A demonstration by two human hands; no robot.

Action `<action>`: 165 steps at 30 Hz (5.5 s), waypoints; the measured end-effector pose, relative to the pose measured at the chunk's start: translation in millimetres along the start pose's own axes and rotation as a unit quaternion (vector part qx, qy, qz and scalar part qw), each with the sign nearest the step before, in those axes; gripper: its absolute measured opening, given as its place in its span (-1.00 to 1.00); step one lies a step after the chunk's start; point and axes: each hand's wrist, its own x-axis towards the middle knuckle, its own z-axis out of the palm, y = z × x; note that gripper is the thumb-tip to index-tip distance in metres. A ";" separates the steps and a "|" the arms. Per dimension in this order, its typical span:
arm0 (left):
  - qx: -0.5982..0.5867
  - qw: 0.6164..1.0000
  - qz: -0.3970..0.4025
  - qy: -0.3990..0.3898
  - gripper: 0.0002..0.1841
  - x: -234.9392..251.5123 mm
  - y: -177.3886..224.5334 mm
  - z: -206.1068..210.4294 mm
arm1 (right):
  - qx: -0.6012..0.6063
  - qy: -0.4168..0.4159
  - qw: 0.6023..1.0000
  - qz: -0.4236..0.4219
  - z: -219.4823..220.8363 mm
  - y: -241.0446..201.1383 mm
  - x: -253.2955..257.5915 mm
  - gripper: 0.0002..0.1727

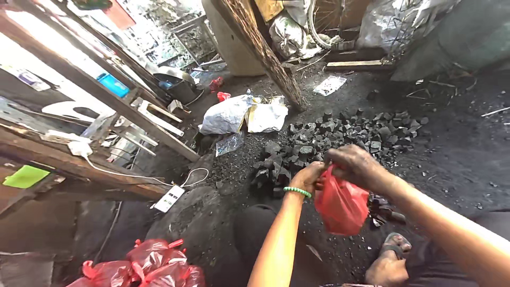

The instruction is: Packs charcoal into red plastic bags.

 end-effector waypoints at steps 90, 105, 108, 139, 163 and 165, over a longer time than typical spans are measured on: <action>0.519 0.644 0.498 0.260 -0.71 -1.2 -102.8 59.7 | 0.530 0.030 0.690 0.492 46.6 32.8 -93.0 -0.33; -0.319 0.946 -0.055 0.019 -0.57 -23.1 -71.7 67.6 | 0.194 0.149 0.924 0.294 77.2 9.6 -103.8 -0.71; -0.355 0.931 -0.059 0.062 -0.55 -25.1 -74.6 69.3 | 0.221 0.200 0.913 0.280 78.5 9.3 -106.1 -0.73; 0.123 0.984 0.112 -0.059 -0.57 -88.6 -105.3 55.9 | 0.002 0.040 0.982 0.182 37.4 57.6 -139.3 -0.84; -0.129 0.976 0.072 0.161 -0.75 -45.8 -110.2 24.6 | 0.008 0.025 0.998 0.060 92.9 -10.9 -154.3 -0.74; -0.049 0.985 0.098 0.131 -0.73 -44.6 -107.3 23.6 | 0.000 0.031 0.999 0.028 93.9 -22.9 -145.4 -0.70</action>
